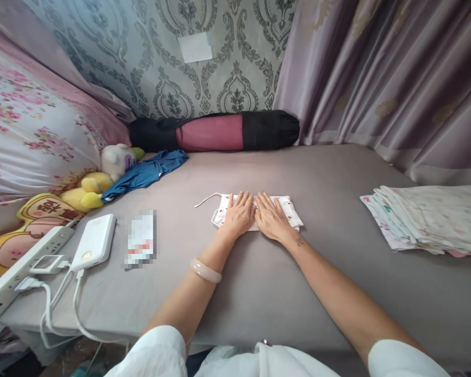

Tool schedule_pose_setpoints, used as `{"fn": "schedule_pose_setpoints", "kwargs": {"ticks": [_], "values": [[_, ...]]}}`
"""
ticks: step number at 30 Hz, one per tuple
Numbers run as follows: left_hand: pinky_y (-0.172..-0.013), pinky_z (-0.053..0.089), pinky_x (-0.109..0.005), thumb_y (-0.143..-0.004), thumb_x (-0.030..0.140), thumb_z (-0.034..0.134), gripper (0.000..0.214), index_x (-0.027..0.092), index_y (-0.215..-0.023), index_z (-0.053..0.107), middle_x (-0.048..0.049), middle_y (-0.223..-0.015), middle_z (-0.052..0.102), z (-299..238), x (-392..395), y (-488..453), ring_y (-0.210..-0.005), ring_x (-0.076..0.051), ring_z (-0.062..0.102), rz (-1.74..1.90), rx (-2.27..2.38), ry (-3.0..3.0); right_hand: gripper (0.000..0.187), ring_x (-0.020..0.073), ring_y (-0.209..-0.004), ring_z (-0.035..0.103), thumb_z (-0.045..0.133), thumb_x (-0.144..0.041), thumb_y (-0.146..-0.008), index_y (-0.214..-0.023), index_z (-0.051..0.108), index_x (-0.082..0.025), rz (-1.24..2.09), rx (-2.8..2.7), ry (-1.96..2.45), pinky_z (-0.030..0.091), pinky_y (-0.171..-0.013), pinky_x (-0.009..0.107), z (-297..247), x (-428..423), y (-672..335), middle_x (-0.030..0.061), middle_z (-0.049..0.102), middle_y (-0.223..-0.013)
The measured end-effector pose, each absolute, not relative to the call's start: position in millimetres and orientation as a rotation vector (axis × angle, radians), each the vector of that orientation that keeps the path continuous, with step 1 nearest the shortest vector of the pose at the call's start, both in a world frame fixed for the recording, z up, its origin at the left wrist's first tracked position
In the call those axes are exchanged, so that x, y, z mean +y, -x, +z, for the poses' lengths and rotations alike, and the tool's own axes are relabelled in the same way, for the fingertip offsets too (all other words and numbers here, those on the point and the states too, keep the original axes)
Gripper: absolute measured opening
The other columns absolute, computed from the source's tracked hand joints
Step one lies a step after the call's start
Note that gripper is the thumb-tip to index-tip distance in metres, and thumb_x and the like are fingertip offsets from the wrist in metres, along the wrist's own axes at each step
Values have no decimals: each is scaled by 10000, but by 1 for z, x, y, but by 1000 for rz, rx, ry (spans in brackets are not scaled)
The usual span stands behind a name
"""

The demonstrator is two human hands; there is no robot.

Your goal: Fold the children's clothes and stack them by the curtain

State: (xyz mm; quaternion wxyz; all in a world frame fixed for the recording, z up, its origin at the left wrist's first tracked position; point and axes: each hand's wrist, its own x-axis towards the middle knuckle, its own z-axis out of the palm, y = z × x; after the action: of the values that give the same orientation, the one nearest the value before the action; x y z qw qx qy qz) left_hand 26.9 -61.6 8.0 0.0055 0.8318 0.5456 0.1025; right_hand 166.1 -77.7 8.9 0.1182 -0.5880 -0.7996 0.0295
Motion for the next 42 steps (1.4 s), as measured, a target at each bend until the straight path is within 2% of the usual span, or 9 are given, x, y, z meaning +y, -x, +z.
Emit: {"fn": "schedule_pose_setpoints", "kwargs": {"ticks": [5,15,20,24,31,42], "values": [[-1225,175,-509,-1039,354,206,541,131,-1499,382,-98,-1565,390,-2,-62,-25,-1479,-258,293,285,1705,-2575,581,245,-1481,267,238,-244,-981,-1514,367,-51,96,-2362,1708,153,-1224,467,-1,-78,-169,129,338,-1584],[-1209,227,-512,-1041,364,211,529,142,-1471,426,-93,-1536,442,-2,-61,-25,-1457,-251,341,307,1699,-2560,567,243,-1472,288,240,-239,-983,-1498,398,-58,135,-2364,1709,138,-1225,458,1,-77,-169,124,384,-1564],[-1213,210,-522,-1040,398,197,559,113,-1444,459,-125,-1531,440,1,-67,-21,-1456,-256,345,404,1792,-2580,585,244,-1487,250,231,-258,-989,-1513,354,-30,126,-2303,1769,134,-1227,458,7,-80,-175,131,334,-1586],[-1217,202,-522,-1035,415,196,590,91,-1462,442,-157,-1527,433,1,-70,-18,-1464,-274,328,375,1894,-2548,585,247,-1488,248,228,-277,-996,-1499,376,-18,88,-2255,1844,119,-1229,457,7,-83,-178,141,335,-1582],[-1217,209,-509,-1033,426,197,588,115,-1480,420,-145,-1534,426,3,-70,-18,-1465,-274,324,254,1887,-2505,585,250,-1481,263,224,-300,-1006,-1491,394,-22,86,-2255,1874,125,-1226,450,4,-83,-177,145,359,-1572],[-1214,183,-543,-1021,452,188,617,104,-1439,480,-180,-1505,461,-1,-70,-7,-1459,-305,333,403,2034,-2464,592,275,-1474,275,215,-303,-1005,-1469,413,7,-41,-2191,1921,124,-1217,495,0,-85,-184,181,360,-1562]]}}
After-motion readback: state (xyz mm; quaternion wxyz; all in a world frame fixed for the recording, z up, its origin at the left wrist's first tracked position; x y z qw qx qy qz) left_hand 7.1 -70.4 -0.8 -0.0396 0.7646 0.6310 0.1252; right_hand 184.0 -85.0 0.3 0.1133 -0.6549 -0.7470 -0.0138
